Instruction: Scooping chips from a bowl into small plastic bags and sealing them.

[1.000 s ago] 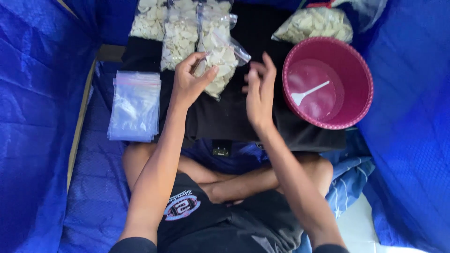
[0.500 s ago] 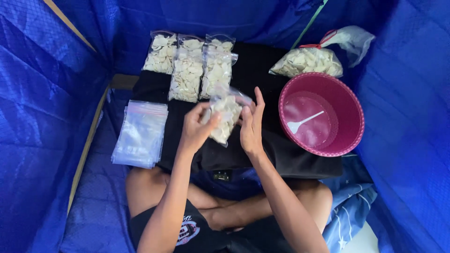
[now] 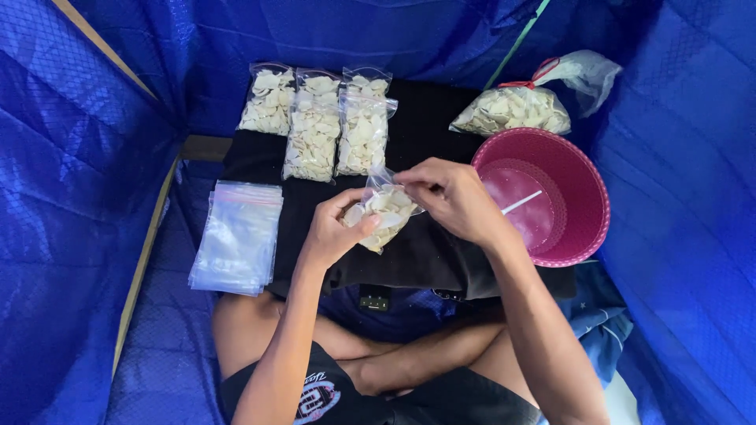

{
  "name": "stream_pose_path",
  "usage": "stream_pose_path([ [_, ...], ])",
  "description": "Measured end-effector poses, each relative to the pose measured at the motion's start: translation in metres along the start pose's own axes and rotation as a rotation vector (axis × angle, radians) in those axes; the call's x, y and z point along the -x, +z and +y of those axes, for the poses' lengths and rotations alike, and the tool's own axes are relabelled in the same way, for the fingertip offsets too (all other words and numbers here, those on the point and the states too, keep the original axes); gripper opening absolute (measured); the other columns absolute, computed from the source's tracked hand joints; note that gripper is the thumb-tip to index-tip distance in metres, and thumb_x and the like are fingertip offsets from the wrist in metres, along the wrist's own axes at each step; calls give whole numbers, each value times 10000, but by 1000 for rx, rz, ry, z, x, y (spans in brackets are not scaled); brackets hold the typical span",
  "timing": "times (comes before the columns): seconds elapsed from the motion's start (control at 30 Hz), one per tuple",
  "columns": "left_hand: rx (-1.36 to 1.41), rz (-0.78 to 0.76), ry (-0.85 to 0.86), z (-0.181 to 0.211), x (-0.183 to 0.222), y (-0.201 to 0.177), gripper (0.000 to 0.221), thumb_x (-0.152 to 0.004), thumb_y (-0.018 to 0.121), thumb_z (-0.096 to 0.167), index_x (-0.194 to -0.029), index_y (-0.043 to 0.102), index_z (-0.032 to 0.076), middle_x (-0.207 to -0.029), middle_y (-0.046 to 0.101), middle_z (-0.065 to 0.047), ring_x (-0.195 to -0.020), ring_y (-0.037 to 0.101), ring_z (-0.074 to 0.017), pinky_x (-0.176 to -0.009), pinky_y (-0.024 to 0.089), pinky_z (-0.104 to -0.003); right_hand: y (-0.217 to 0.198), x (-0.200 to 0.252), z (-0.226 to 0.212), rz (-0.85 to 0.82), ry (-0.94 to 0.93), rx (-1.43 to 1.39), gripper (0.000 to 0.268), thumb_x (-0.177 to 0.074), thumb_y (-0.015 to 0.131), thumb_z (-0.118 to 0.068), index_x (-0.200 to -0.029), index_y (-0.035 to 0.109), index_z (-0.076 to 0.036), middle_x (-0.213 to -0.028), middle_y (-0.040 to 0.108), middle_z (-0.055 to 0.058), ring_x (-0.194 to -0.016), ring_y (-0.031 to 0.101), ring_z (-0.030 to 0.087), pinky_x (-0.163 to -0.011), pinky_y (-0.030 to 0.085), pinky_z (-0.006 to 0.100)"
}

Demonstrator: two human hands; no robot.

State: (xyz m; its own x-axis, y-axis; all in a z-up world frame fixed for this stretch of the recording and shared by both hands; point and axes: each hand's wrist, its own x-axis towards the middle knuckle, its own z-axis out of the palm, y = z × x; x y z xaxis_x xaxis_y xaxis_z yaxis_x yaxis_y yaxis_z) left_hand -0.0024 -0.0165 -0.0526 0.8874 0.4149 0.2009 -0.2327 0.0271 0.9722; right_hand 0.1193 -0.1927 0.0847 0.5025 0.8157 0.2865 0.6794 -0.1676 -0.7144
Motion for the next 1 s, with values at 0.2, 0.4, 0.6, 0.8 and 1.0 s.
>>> stream_pose_path([
  [0.2, 15, -32, 30, 7, 4, 3, 435, -753, 872, 148, -1151, 743, 29, -872, 703, -58, -788, 584, -73, -642, 512, -232, -7, -17, -5, -195, 179, 130, 90, -858, 675, -88, -872, 761, -66, -814, 718, 109, -735, 731, 273, -678, 601, 416],
  [0.4, -7, -26, 18, 14, 4, 6, 526, -744, 898, 191, -1212, 724, 27, -928, 723, -106, -818, 635, -108, -687, 558, -259, 8, -17, 7, 27, 240, 54, 113, -852, 774, -194, -939, 797, -125, -875, 747, 75, -826, 746, 228, -742, 582, 361],
  [0.6, -35, -7, 17, -1, 3, 2, 528, -766, 891, 199, -1227, 710, 17, -963, 724, -121, -859, 640, -122, -706, 567, -289, 37, -14, 12, 136, 330, -68, 91, -821, 798, -197, -902, 814, -159, -853, 745, -8, -811, 723, 116, -693, 574, 235],
  [0.8, 20, 23, -19, -11, 3, 0, 561, -805, 868, 234, -1280, 669, 12, -1019, 696, -143, -865, 651, -163, -696, 600, -328, 25, -15, -5, 24, 307, -43, 195, -919, 690, -275, -943, 804, -118, -935, 769, 73, -878, 743, 249, -788, 580, 419],
  [1.0, 113, -43, -9, -9, 1, 2, 711, -791, 875, 315, -1373, 592, 20, -1125, 669, -174, -980, 662, -215, -766, 609, -396, 16, -19, -20, 13, 160, 59, 135, -910, 682, -186, -930, 799, -121, -946, 769, 73, -906, 750, 292, -786, 581, 411],
])
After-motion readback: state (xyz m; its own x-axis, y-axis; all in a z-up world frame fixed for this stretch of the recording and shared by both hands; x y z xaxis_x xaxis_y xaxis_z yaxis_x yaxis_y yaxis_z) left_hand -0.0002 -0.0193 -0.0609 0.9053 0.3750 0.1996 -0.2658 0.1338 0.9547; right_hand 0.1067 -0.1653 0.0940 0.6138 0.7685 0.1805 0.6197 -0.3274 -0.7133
